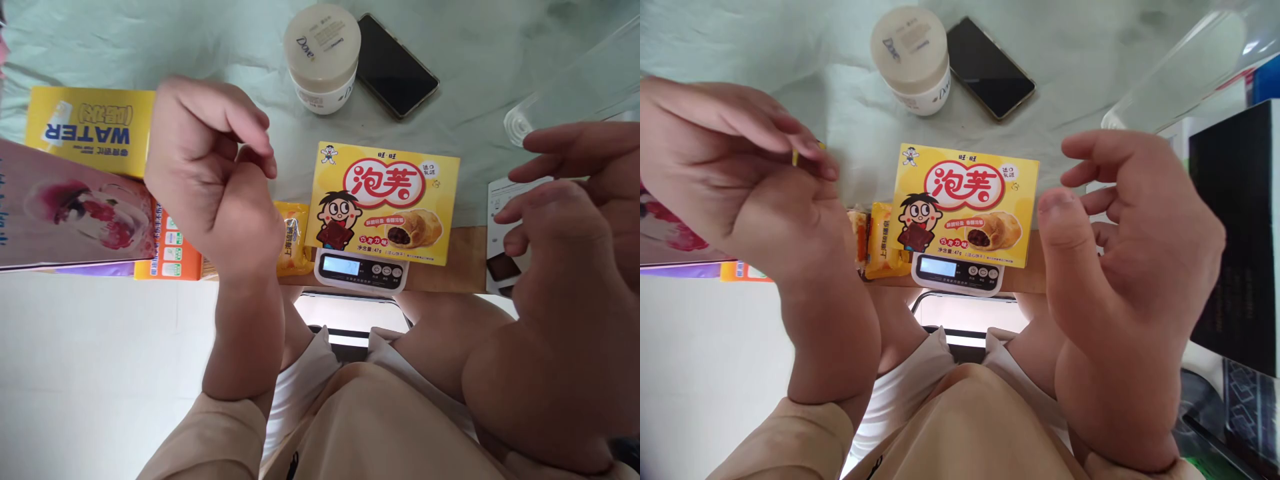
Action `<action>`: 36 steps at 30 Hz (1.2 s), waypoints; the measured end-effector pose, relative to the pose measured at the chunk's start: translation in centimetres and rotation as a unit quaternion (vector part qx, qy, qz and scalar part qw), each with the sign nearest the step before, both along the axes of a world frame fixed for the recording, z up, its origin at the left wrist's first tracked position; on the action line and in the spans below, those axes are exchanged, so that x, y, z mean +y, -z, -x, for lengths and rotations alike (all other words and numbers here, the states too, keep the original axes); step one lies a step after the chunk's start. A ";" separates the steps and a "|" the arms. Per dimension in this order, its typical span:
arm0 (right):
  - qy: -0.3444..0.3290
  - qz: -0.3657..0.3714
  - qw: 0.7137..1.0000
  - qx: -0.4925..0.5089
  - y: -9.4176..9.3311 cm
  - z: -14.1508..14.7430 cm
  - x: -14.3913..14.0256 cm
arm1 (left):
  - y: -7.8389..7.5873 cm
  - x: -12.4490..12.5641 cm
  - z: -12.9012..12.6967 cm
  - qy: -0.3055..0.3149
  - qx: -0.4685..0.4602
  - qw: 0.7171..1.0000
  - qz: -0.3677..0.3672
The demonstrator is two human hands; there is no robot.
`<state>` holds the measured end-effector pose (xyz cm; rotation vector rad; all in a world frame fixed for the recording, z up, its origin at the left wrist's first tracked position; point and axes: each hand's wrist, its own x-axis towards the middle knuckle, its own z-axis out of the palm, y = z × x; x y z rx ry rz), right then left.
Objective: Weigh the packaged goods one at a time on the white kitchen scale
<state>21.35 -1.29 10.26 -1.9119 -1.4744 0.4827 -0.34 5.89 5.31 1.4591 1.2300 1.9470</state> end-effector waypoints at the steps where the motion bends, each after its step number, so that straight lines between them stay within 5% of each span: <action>1: 0.007 -0.009 1.000 -0.011 -0.1 0.4 0.1 | 0.0 -0.1 0.1 -0.002 0.013 1.000 0.006; 6: -0.003 -0.028 1.000 -0.011 -0.1 1.7 0.2 | -0.7 -1.2 -0.3 0.005 0.014 0.996 0.083; 11: -0.024 -0.048 0.998 -0.019 0.1 1.4 0.2 | -0.4 -0.7 -0.7 0.000 0.107 0.994 0.033; 20: -0.034 -0.032 0.999 -0.019 -0.3 1.2 0.2 | 0.1 -0.1 0.4 0.067 0.081 0.993 0.047; 30: -0.075 -0.043 0.996 0.003 2.9 -0.5 2.4 | -0.8 -0.6 0.2 0.087 0.088 0.985 0.122; 36: -0.072 -0.054 0.996 -0.009 4.9 -1.2 2.8 | -0.3 0.2 -0.1 0.075 0.112 0.953 0.270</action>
